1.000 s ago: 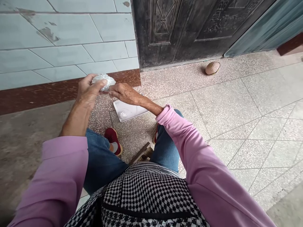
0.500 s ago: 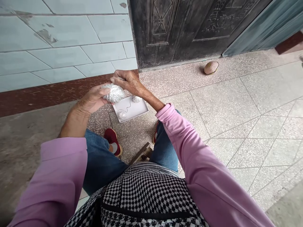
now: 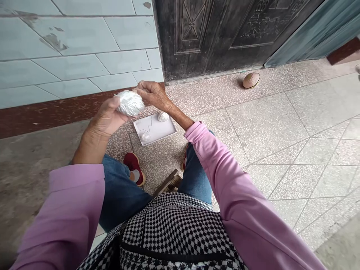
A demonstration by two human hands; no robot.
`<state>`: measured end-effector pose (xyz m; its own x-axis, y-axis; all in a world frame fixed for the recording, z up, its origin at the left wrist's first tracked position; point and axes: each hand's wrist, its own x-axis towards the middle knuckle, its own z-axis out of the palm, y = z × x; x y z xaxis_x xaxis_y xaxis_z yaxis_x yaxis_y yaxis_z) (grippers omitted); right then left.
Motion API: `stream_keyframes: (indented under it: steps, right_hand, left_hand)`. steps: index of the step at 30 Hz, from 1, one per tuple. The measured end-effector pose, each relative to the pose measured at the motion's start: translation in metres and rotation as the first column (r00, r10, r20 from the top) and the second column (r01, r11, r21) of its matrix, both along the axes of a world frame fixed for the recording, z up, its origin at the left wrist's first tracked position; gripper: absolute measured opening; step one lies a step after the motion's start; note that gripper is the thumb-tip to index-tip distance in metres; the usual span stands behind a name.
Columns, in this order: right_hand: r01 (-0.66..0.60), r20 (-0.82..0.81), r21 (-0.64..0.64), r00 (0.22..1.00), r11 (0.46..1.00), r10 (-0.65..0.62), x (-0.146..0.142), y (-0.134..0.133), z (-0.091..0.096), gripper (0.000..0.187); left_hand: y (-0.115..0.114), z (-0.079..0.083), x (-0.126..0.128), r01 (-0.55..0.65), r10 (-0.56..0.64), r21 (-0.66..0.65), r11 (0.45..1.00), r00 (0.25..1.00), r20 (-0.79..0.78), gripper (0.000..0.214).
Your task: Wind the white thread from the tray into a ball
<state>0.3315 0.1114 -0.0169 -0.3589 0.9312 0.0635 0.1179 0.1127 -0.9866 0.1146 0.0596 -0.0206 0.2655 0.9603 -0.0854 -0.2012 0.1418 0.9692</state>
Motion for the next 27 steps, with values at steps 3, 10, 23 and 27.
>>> stream_keyframes:
  steps: [3,10,23,27]
  right_hand:
    - [-0.023,0.122,0.082,0.992,0.996,0.012,-0.004,-0.004,0.0,0.056]
    - [-0.253,0.343,0.166,0.921,0.953,0.185,-0.01,-0.022,-0.006,0.034]
    - [-0.067,0.12,0.129,0.991,0.989,0.051,0.016,-0.026,0.027,0.043]
    - [-0.018,0.109,0.129,0.994,0.992,0.003,0.019,-0.019,0.023,0.055]
  left_hand:
    - [0.004,0.002,-0.002,-0.11,0.11,0.0,0.994,0.994,0.004,0.093]
    - [0.021,-0.014,-0.015,-0.264,0.265,0.028,0.964,0.961,-0.073,0.08]
    - [0.018,-0.017,-0.012,-0.182,0.176,0.0,0.983,0.951,-0.254,0.088]
    - [0.005,-0.001,-0.001,-0.039,0.036,-0.016,0.999,0.979,-0.198,0.082]
